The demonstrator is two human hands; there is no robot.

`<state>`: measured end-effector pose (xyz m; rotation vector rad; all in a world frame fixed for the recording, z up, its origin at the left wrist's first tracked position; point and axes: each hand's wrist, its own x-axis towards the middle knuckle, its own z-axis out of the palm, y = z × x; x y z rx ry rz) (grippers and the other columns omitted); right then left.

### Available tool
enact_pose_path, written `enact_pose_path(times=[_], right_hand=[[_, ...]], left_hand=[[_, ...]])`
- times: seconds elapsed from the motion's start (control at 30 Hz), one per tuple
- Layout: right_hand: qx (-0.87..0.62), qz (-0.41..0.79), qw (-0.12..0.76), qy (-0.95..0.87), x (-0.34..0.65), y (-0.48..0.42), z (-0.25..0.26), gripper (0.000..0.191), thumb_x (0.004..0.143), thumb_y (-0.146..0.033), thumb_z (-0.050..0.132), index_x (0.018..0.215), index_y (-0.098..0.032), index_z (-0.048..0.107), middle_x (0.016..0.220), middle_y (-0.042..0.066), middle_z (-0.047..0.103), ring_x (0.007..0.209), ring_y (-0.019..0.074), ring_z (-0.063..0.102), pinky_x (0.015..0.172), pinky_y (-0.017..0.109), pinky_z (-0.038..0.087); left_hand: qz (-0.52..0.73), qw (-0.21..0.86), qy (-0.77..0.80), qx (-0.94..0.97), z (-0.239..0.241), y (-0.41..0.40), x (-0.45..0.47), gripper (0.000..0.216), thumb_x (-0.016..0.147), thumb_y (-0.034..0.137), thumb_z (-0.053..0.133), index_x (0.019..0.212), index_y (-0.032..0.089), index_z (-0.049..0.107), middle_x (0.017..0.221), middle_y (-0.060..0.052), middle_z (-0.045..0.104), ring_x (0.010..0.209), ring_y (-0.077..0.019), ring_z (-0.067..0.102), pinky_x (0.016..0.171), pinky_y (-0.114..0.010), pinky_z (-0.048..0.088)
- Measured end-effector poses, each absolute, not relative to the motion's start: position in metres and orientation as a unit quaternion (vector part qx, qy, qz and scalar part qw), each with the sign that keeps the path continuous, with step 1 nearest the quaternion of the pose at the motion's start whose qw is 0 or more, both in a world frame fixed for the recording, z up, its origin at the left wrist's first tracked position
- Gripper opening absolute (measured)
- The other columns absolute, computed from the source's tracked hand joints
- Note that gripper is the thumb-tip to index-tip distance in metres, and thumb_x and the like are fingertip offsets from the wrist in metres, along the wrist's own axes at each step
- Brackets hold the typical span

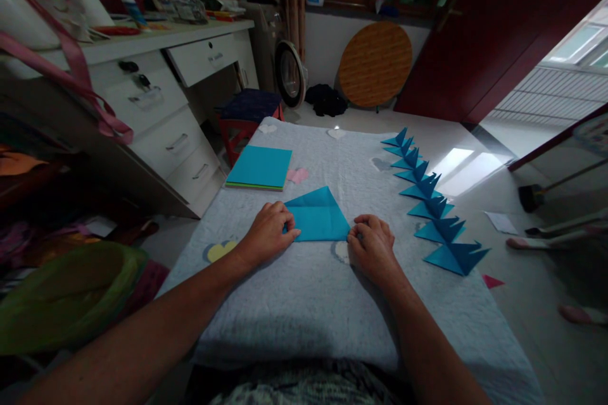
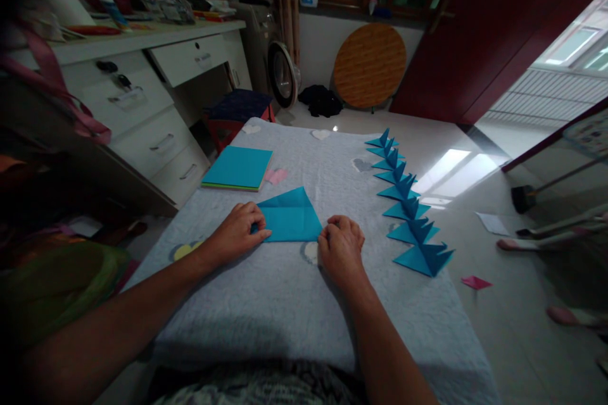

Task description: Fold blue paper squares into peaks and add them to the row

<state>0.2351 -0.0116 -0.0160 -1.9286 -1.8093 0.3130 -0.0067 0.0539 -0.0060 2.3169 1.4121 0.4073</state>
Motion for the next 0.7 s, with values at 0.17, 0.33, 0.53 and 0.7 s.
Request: enact_pose_path(times=[0.17,0.33,0.53,0.7], right_hand=[[-0.703,0.115,0.239,-0.66,0.2354,-0.0117,-0.0168,0.014,0.083,-0.02,0.054,0.075,-0.02,0.065,0.114,0.008,0.062,0.11,0.0285,0.05,0.092,0.044,0.033],[-0.704,0.112,0.24,-0.659,0.2357,-0.0117,-0.0166,0.014,0.084,-0.02,0.055,0.075,-0.02,0.066,0.115,0.008,0.062,0.11,0.0282,0.05,0.091,0.043,0.033],[-0.705,0.113,0.244,-0.656,0.2347,-0.0111,-0.016,0.014,0.083,-0.019,0.055,0.073,-0.02,0.065,0.114,0.008,0.063,0.109,0.0279,0.05,0.091,0.043,0.032],[-0.707,0.117,0.241,-0.655,0.2349,-0.011,-0.0165,0.014,0.083,-0.02,0.055,0.073,-0.02,0.066,0.115,0.008,0.063,0.109,0.0286,0.049,0.09,0.043,0.032]], left_hand=[[0.134,0.209,0.509,0.824,-0.0034,0.0553,-0.0065,0.017,0.079,0.03,0.064,0.066,0.02,0.06,0.089,-0.006,0.061,0.093,-0.0248,0.053,0.088,-0.04,0.042],[0.117,0.206,0.517,0.823,-0.0014,0.0547,-0.0037,0.018,0.079,0.027,0.061,0.064,0.019,0.057,0.088,-0.007,0.06,0.092,-0.0253,0.053,0.087,-0.04,0.042],[0.104,0.208,0.516,0.825,0.0008,0.0526,-0.0021,0.017,0.078,0.026,0.058,0.062,0.02,0.057,0.089,-0.006,0.06,0.091,-0.0247,0.052,0.086,-0.04,0.041],[0.11,0.205,0.52,0.822,-0.0001,0.053,-0.0025,0.018,0.079,0.028,0.057,0.063,0.02,0.057,0.088,-0.006,0.061,0.09,-0.0244,0.051,0.086,-0.04,0.041]])
